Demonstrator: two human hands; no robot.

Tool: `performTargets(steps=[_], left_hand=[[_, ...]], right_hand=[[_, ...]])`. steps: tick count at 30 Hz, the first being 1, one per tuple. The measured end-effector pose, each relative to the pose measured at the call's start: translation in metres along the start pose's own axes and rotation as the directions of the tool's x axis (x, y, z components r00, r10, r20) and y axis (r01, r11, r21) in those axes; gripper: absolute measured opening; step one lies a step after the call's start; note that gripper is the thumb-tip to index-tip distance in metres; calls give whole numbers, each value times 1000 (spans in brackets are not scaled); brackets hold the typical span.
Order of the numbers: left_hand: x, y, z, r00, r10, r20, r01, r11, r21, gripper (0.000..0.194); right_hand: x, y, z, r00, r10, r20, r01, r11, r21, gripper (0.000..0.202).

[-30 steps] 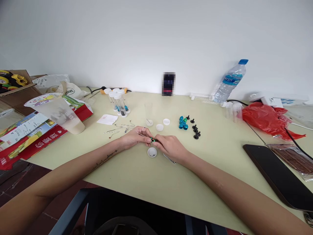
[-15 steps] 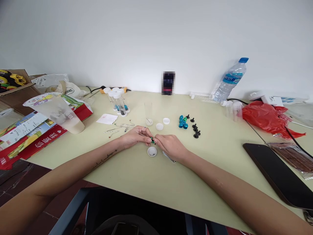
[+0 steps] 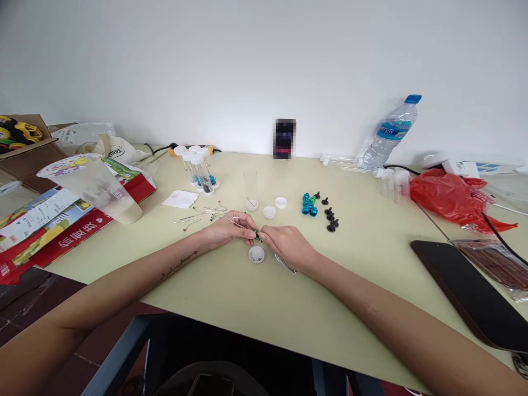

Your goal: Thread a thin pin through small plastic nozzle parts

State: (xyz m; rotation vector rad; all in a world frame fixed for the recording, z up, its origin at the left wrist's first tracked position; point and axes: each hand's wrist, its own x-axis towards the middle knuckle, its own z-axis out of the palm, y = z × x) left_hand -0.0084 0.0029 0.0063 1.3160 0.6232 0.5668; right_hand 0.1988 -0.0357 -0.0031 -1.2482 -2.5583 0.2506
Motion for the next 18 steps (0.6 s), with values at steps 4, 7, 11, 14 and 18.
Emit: performTargets(steps=[4, 7, 11, 14, 18], left_hand=[[0, 0, 0, 1000, 8, 11, -8, 1000, 2, 33], [0, -1, -1, 1000, 7, 10, -7, 1000, 0, 33], [1, -1, -1, 1000, 2, -8, -2, 1000, -17, 34], [1, 0, -1, 1000, -2, -4, 1, 1000, -19, 34], [0, 1, -1, 1000, 1, 8, 0, 1000, -4, 32]], right_hand=[[0, 0, 0, 1000, -5, -2, 5, 1000, -5, 56], [0, -1, 0, 1000, -1, -10, 1, 1000, -7, 56], [0, -2, -2, 1000, 24, 9, -24, 1000, 17, 54], [0, -3, -3, 998, 42, 38, -44, 998, 53, 50], [0, -3, -4, 999, 26, 41, -27, 999, 32, 50]])
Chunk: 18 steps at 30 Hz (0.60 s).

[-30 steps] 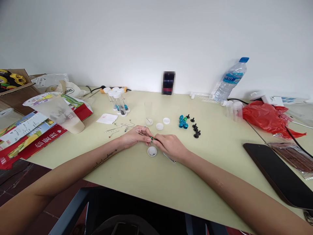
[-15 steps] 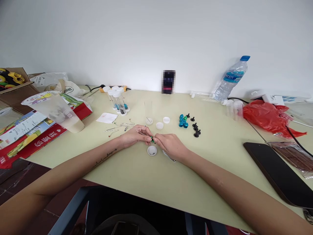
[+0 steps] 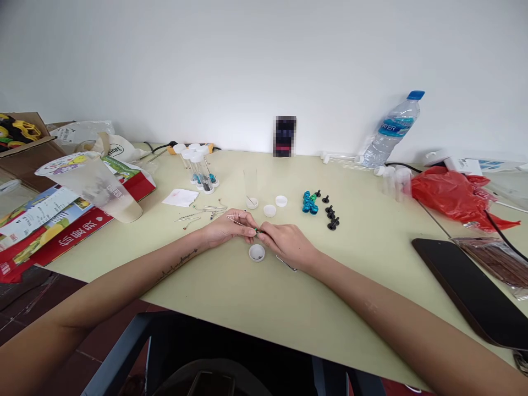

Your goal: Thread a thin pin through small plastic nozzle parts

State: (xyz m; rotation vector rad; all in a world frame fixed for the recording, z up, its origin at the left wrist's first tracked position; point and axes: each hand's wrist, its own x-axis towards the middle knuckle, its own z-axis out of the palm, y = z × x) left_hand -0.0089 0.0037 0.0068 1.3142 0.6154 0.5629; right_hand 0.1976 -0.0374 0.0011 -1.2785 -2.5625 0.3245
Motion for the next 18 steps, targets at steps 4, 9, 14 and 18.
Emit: performTargets(steps=[4, 9, 14, 18], left_hand=[[0, 0, 0, 1000, -1, 5, 1, 1000, 9, 33], [1, -2, 0, 1000, -2, -6, 2, 1000, 8, 35], [1, -2, -1, 1000, 4, -24, -4, 1000, -8, 33], [1, -2, -2, 1000, 2, -24, -3, 1000, -20, 33]], right_hand=[[0, 2, 2, 1000, -11, -8, 11, 999, -39, 55], [1, 2, 4, 1000, -3, -2, 3, 999, -47, 56], [1, 2, 2, 1000, 7, -5, -7, 999, -51, 54], [0, 2, 3, 1000, 18, -19, -19, 999, -31, 50]])
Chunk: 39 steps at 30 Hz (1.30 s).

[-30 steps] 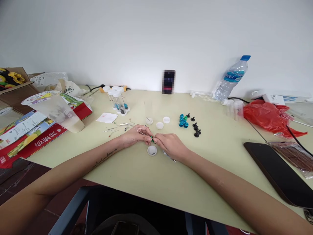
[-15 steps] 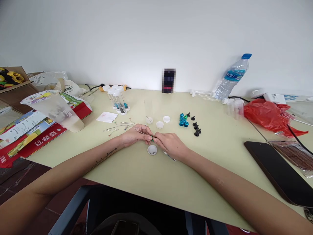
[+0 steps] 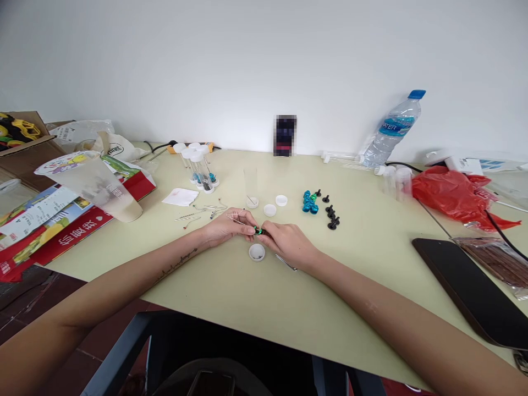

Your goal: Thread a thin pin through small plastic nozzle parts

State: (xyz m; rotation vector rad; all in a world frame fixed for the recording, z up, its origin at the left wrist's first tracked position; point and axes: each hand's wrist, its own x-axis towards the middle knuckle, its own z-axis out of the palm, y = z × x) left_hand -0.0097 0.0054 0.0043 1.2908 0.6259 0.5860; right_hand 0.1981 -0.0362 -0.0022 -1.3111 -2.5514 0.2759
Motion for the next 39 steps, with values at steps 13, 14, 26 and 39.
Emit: performTargets(steps=[13, 14, 26, 39], left_hand=[[1, -2, 0, 1000, 3, 7, -3, 1000, -12, 33], [1, -2, 0, 1000, 5, 9, -5, 1000, -8, 33], [1, -2, -1, 1000, 19, 9, -19, 1000, -21, 27], [1, -3, -1, 1000, 8, 14, -8, 999, -35, 32]], right_hand=[[1, 1, 1, 999, -38, -34, 38, 999, -3, 55], [1, 2, 1, 998, -43, -39, 43, 999, -8, 55], [0, 1, 4, 991, -13, -135, 14, 1000, 9, 43], [-1, 1, 2, 995, -63, -71, 63, 998, -10, 55]])
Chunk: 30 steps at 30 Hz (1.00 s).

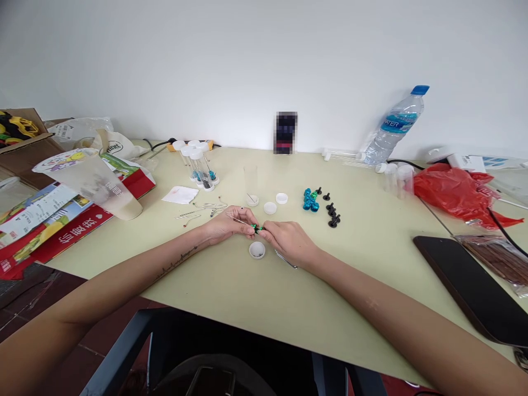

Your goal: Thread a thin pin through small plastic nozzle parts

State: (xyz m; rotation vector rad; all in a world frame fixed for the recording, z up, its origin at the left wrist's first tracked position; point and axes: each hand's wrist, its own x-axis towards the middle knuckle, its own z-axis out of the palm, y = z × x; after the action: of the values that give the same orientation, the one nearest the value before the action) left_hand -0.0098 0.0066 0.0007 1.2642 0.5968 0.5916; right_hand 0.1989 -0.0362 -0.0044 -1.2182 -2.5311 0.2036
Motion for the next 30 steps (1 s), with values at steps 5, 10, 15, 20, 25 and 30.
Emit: performTargets(steps=[5, 10, 15, 20, 25, 30], left_hand=[[-1, 0, 0, 1000, -2, 1, 2, 1000, 13, 32], [-2, 1, 0, 1000, 9, -14, -9, 1000, 19, 31], [-1, 2, 1, 1000, 17, -6, -17, 999, 32, 30], [-1, 2, 1, 1000, 8, -1, -8, 1000, 15, 31], [0, 0, 0, 1000, 15, 0, -15, 1000, -4, 32], [1, 0, 0, 1000, 15, 5, -15, 1000, 7, 34]], right_hand=[[0, 0, 0, 1000, -3, 22, 3, 1000, -1, 54], [0, 0, -1, 999, 42, -10, -42, 999, 21, 45], [0, -1, 0, 997, 71, -36, -70, 997, 31, 43], [0, 1, 1, 1000, 1, 2, -1, 1000, 8, 52], [-1, 2, 2, 1000, -13, 20, 13, 1000, 14, 53], [-1, 2, 1, 999, -27, 28, 27, 1000, 6, 53]])
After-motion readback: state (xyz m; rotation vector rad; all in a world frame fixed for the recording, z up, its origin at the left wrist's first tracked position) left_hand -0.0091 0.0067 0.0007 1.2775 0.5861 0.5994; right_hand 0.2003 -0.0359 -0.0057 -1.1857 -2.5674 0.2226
